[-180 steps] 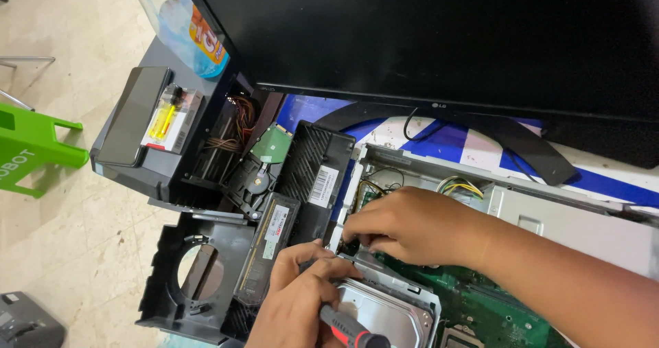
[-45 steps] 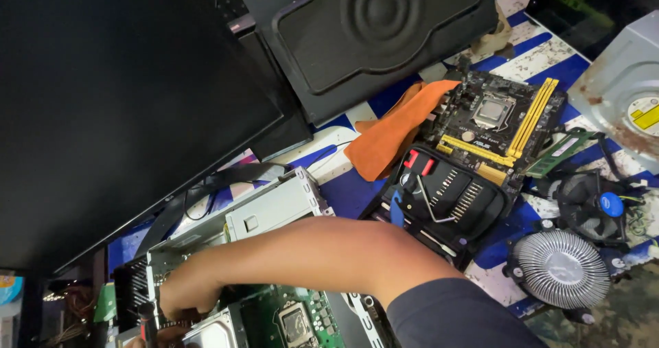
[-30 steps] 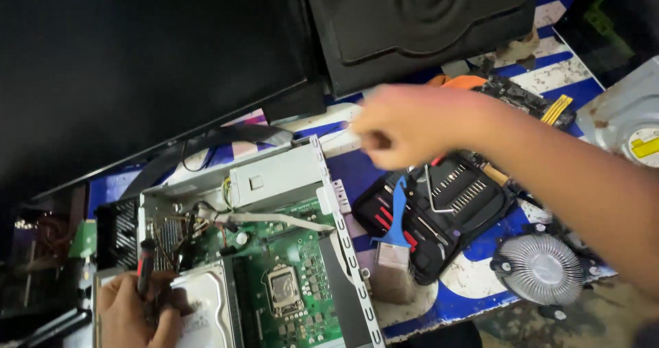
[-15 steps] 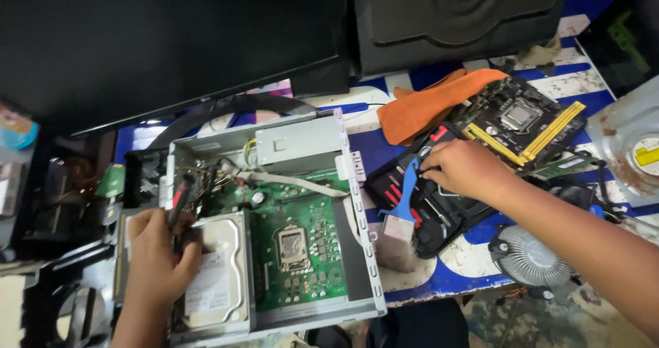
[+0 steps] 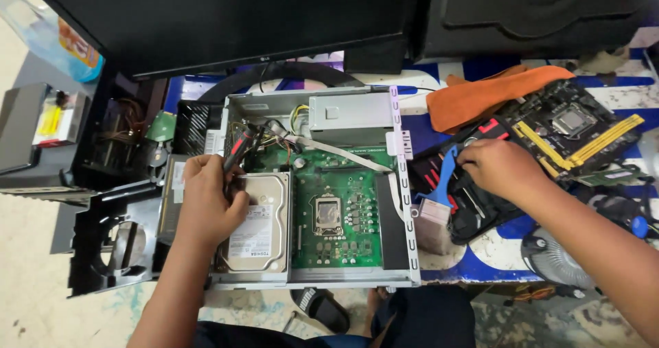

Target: The person uses a screwdriver to work on the internal components of a desktop computer, focusing on the motherboard and hard drive area. They manipulate wires and components inside the open case while sitting on the floor.

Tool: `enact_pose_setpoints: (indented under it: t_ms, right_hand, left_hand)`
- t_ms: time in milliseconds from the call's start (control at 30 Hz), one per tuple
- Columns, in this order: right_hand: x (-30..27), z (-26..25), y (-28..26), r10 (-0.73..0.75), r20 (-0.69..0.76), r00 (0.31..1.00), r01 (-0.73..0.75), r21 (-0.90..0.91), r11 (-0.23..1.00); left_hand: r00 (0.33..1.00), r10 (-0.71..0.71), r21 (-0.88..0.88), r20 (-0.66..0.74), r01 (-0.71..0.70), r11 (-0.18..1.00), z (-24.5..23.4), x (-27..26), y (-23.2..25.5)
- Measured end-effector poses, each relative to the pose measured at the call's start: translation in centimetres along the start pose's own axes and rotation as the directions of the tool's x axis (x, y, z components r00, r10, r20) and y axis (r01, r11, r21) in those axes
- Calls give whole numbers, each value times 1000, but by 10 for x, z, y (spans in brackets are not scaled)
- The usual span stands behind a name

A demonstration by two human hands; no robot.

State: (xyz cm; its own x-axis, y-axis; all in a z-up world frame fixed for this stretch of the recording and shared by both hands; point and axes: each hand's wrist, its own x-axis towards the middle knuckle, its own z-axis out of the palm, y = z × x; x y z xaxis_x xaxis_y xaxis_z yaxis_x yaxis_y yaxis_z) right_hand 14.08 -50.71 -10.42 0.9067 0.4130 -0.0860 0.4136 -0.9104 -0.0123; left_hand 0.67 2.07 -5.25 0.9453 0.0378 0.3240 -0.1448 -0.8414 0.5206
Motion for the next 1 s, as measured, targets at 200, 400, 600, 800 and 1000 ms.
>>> enact_pose_setpoints:
  t_ms: [200,400,600,800,1000]
  right_hand:
    - [-4,-32,1,102,27,994,-104,106,989]
    - [-8,-35,-8,-37,22,999,38,-64,997]
    - [-6,-28,-7,-39,-10,999,39,-33,999]
    - [-5,-14,-7,-51,-37,998,43,-192,980]
    - [-33,-100,-24,189,-22,982,-185,108,977]
  left_hand:
    - [1000,-26,0,13,26,1000,2,-2,-7]
    - [1000,-22,22,-11,23,1000,4,-2,-3]
    - [1000,-25,36,1,25,999,1,-1,1]
    - [1000,-2,45,-1,2,999,-1,1,3]
    - [998,55,91,38,-58,994,-11,4,23]
